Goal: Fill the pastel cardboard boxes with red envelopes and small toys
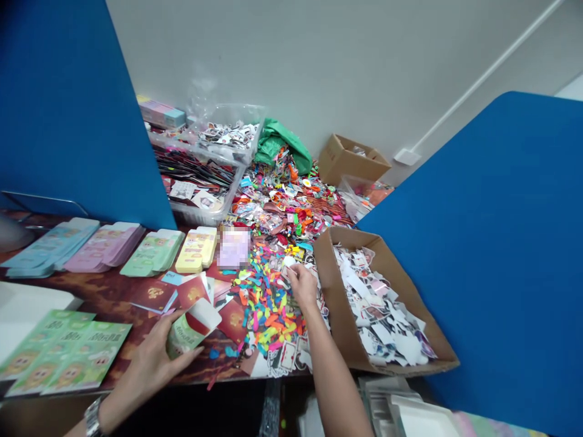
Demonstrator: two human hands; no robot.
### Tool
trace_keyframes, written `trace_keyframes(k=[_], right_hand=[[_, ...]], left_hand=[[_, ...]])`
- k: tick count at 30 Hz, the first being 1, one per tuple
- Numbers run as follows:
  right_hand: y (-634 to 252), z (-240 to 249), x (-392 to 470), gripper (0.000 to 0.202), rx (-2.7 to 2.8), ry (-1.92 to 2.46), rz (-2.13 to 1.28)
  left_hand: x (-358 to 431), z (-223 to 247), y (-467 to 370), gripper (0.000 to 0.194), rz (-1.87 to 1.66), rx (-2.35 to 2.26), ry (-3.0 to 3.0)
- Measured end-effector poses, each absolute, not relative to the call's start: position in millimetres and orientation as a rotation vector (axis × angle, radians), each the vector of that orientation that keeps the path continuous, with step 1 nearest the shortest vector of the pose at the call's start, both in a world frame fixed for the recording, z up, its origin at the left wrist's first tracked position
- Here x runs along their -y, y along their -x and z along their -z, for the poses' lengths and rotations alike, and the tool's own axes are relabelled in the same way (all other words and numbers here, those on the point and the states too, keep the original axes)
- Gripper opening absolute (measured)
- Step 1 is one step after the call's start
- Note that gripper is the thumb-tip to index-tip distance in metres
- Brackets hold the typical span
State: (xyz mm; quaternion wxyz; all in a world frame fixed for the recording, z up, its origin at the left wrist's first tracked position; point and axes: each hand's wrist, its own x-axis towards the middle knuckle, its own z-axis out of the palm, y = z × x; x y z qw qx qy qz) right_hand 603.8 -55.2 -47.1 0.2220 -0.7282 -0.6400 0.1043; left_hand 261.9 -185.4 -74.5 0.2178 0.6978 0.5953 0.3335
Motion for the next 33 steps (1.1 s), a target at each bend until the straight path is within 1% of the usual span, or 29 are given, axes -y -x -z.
trace_keyframes(k=[6, 12, 14, 16, 19, 22, 25, 26, 31, 33], right_hand=[[-605.1, 42.8, 62.7, 0.035, 1.726, 1.999, -0.239], [-603.9, 31.6, 72.0, 0.027, 1.783, 2.001, -0.168], [-596.3, 28.2, 75.2, 0.028, 1.835, 1.972, -0.21], [-584.8, 29.2, 77.2, 0.028, 1.929, 1.921, -0.323], [-565.6, 40.6, 76.3, 0.022, 2.049, 1.877, -0.473], [-552.3, 56.0, 72.9, 0.024, 2.093, 1.916, -0.504], [-548.5, 61.8, 70.9, 0.01, 2.109, 1.95, -0.5], [-549.0, 60.1, 70.8, 0.009, 2.113, 1.944, -0.502], [-552.5, 28.9, 75.4, 0.024, 2.089, 1.847, -0.528], [-548.2, 12.4, 80.1, 0.03, 2.063, 1.783, -0.593]], left_hand=[[185.6, 74.7, -263.2, 0.058, -0.927, -1.639, -1.963], [188.4, 76.1, -261.6, 0.06, -0.895, -1.652, -1.941], [188.9, 76.7, -261.8, 0.06, -0.902, -1.647, -1.95], [188.5, 77.0, -263.3, 0.06, -0.902, -1.638, -1.963], [186.9, 75.7, -266.5, 0.06, -0.921, -1.623, -1.977], [186.0, 72.7, -268.6, 0.06, -0.956, -1.604, -1.99], [186.0, 69.8, -268.4, 0.059, -0.967, -1.598, -1.986], [185.9, 69.1, -268.2, 0.059, -0.967, -1.596, -1.98], [179.5, 66.8, -272.2, 0.061, -0.944, -1.599, -1.961], [174.1, 66.5, -278.0, 0.06, -0.937, -1.599, -1.965]])
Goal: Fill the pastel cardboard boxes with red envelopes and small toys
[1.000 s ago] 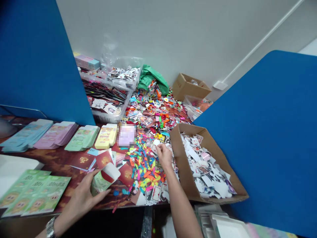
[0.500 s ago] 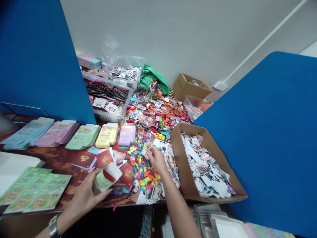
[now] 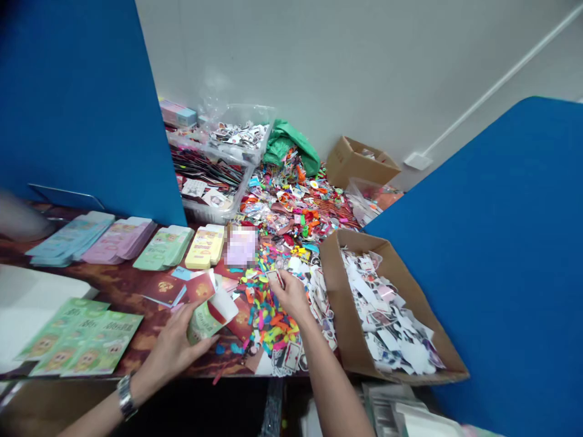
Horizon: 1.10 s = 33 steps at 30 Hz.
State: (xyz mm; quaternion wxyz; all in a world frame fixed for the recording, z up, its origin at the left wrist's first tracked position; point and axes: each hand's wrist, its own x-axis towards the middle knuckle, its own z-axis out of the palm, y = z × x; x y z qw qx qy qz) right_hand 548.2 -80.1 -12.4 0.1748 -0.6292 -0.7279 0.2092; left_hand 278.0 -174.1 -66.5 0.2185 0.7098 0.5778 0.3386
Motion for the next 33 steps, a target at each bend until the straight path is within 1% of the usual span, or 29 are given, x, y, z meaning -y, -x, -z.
trace_keyframes(k=[3, 5, 6, 10, 11, 13, 17, 22, 26, 28, 30, 33], right_hand=[[-531.5, -7.4, 91.0, 0.033, 2.019, 1.581, -0.822], [-515.5, -14.1, 99.9, 0.03, 2.058, 1.452, -0.954], [-507.2, -15.4, 104.4, 0.027, 2.121, 1.412, -0.968], [-480.3, -10.0, 119.8, 0.009, 2.367, 1.353, -0.757], [-476.4, -7.4, 122.5, 0.007, 2.369, 1.351, -0.706], [-472.2, -2.1, 126.2, 0.013, 2.312, 1.342, -0.664], [-473.3, 6.5, 127.1, 0.013, 2.238, 1.316, -0.647], [-475.3, 5.8, 124.2, 0.019, 2.428, 1.263, -0.513], [-474.2, -6.7, 126.0, 0.032, 2.287, 1.061, -0.645], [-477.9, -10.6, 122.2, 0.03, 2.176, 0.992, -0.708], [-487.5, -8.8, 108.1, 0.024, 2.093, 1.042, -0.67], [-513.6, 5.3, 63.1, 0.028, 2.02, 1.46, -0.484]], left_hand=[[165.9, 67.1, -288.6, 0.059, -0.949, -1.608, -1.985], [162.7, 68.3, -294.3, 0.059, -0.97, -1.63, -2.01], [162.1, 69.0, -296.3, 0.06, -0.975, -1.641, -2.03], [164.8, 73.5, -297.5, 0.063, -0.967, -1.645, -2.131], [165.7, 75.0, -296.5, 0.064, -0.964, -1.646, -2.14], [166.8, 78.1, -294.2, 0.063, -0.961, -1.654, -2.132], [166.0, 82.5, -292.8, 0.064, -0.944, -1.666, -2.103], [164.0, 83.1, -299.3, 0.064, -0.987, -1.603, -2.162], [157.1, 78.7, -299.6, 0.067, -1.016, -1.588, -2.123], [152.3, 74.3, -297.3, 0.07, -1.004, -1.598, -2.064], [148.9, 69.3, -295.2, 0.075, -0.985, -1.607, -2.018], [148.0, 63.6, -293.1, 0.078, -0.951, -1.57, -1.99]])
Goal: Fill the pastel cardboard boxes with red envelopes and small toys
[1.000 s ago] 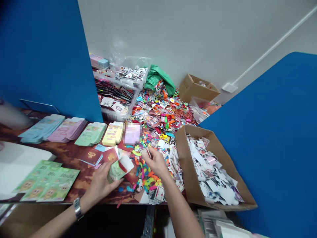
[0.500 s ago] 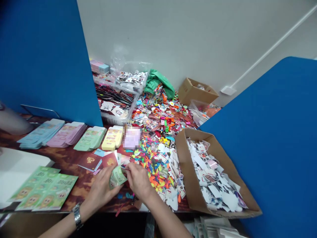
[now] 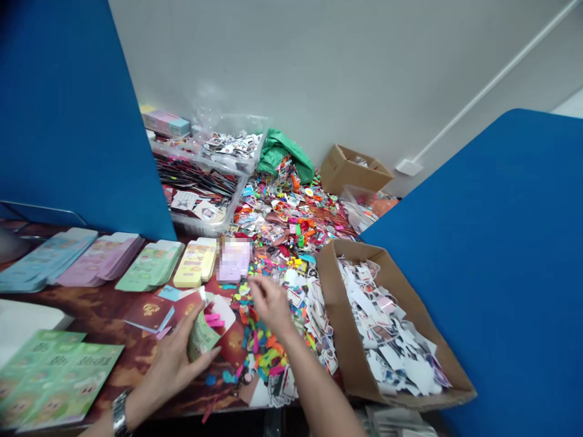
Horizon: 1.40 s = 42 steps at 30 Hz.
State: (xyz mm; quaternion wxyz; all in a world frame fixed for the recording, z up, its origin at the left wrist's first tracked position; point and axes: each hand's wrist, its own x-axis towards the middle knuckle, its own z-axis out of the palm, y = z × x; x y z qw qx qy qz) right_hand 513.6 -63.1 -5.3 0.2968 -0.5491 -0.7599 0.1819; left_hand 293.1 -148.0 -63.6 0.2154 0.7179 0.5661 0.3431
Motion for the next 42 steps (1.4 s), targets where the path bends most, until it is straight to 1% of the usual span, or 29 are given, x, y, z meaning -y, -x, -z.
trace_keyframes(k=[1, 2, 6, 8, 9, 13, 14, 16, 19, 23, 27, 32, 34, 38, 40, 42], right_hand=[[-524.4, 12.1, 43.3, 0.031, 2.017, 1.679, -0.388], [-535.3, 19.5, 22.6, 0.032, 1.999, 1.785, -0.344], [-569.2, 48.5, -48.9, 0.026, 1.99, 2.046, -0.248], [-575.4, 60.1, -70.1, 0.021, 2.013, 2.136, -0.221], [-576.1, 64.9, -76.8, 0.022, 2.026, 2.165, -0.209], [-572.2, 76.6, -88.3, 0.052, 1.996, 2.265, -0.145], [-571.1, 78.1, -89.2, 0.055, 1.972, 2.291, -0.134], [-569.5, 79.8, -90.8, 0.048, 1.93, 2.332, -0.128], [-568.5, 79.0, -93.2, 0.029, 1.905, 2.345, -0.175], [-574.1, 65.8, -94.5, 0.025, 1.91, 2.26, -0.332], [-587.1, 35.6, -83.1, 0.024, 1.879, 2.064, -0.518], [-580.7, -7.5, -34.7, 0.038, 1.873, 1.717, -0.89], [-566.3, -20.9, -10.0, 0.039, 1.858, 1.556, -1.067], [-529.2, -36.5, 31.6, 0.03, 1.853, 1.208, -1.425], [-510.5, -39.1, 46.1, 0.025, 1.95, 1.138, -1.474], [-492.2, -40.1, 57.5, 0.019, 2.115, 1.116, -1.405]], left_hand=[[148.4, 63.0, -292.4, 0.079, -0.949, -1.554, -1.993], [148.8, 63.2, -291.4, 0.079, -0.951, -1.543, -2.003], [149.0, 69.8, -286.1, 0.078, -0.967, -1.566, -2.031], [148.1, 73.6, -283.7, 0.077, -0.958, -1.575, -2.029], [147.7, 75.1, -283.0, 0.077, -0.952, -1.578, -2.028], [146.6, 79.3, -283.3, 0.077, -0.923, -1.6, -2.03], [146.5, 80.3, -283.8, 0.077, -0.909, -1.602, -2.033], [146.1, 82.2, -284.8, 0.076, -0.883, -1.602, -2.038], [145.8, 84.0, -285.4, 0.077, -0.873, -1.599, -2.034], [146.3, 83.1, -284.1, 0.078, -0.912, -1.596, -2.01], [146.1, 81.4, -282.2, 0.077, -0.947, -1.594, -1.98], [143.9, 83.7, -284.3, 0.073, -0.929, -1.636, -1.891], [142.8, 82.8, -285.4, 0.073, -0.919, -1.65, -1.871], [142.6, 72.2, -283.3, 0.071, -0.941, -1.656, -1.848], [145.2, 65.0, -280.5, 0.07, -0.967, -1.655, -1.873], [150.4, 59.3, -277.6, 0.069, -0.985, -1.647, -1.922]])
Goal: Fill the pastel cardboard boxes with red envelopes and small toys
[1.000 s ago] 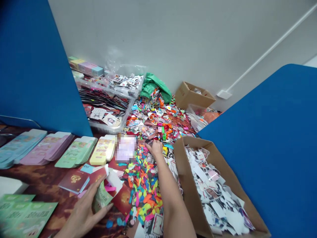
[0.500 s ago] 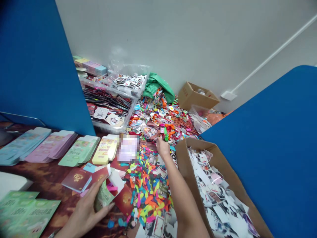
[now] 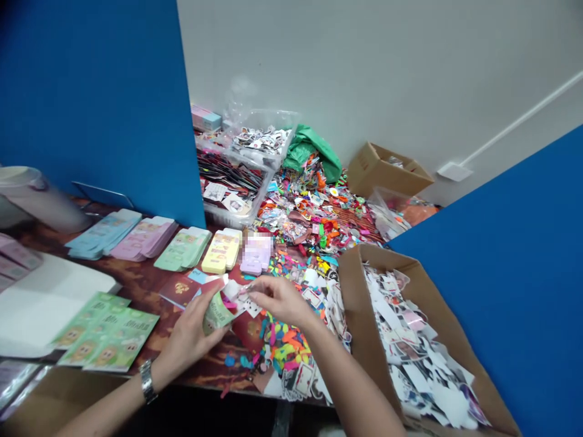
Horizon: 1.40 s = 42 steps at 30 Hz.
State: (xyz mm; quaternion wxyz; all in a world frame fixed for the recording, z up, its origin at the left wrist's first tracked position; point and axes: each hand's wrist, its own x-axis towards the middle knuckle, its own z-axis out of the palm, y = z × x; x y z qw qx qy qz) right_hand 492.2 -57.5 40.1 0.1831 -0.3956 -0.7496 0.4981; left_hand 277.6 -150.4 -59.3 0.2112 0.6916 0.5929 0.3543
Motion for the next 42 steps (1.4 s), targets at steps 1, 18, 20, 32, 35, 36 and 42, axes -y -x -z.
trace_keyframes(k=[1, 18, 20, 32, 35, 36, 42], right_hand=[[-483.4, -40.2, 62.5, 0.016, 2.212, 1.107, -1.328], [-434.9, -24.6, 99.6, 0.017, 2.279, 1.328, -0.711], [-434.3, -24.7, 102.8, 0.016, 2.322, 1.361, -0.651], [-436.6, -24.9, 116.4, 0.021, 2.272, 1.085, -0.566], [-434.5, -24.9, 123.4, 0.013, 2.369, 1.013, -0.352], [-434.4, -25.3, 125.7, 0.013, 2.39, 0.976, -0.265], [-441.0, -31.0, 127.9, 0.02, 2.306, 0.913, -0.172]], left_hand=[[153.7, 57.6, -276.3, 0.069, -0.988, -1.649, -1.947], [179.1, 56.8, -266.8, 0.071, -0.987, -1.628, -2.04], [179.1, 56.7, -266.4, 0.071, -0.988, -1.63, -2.019], [180.6, 51.8, -262.7, 0.072, -1.049, -1.618, -1.923], [180.8, 50.2, -263.2, 0.074, -1.073, -1.61, -1.892], [180.6, 49.1, -263.0, 0.075, -1.086, -1.611, -1.881], [181.3, 41.8, -261.6, 0.078, -1.105, -1.599, -1.852]])
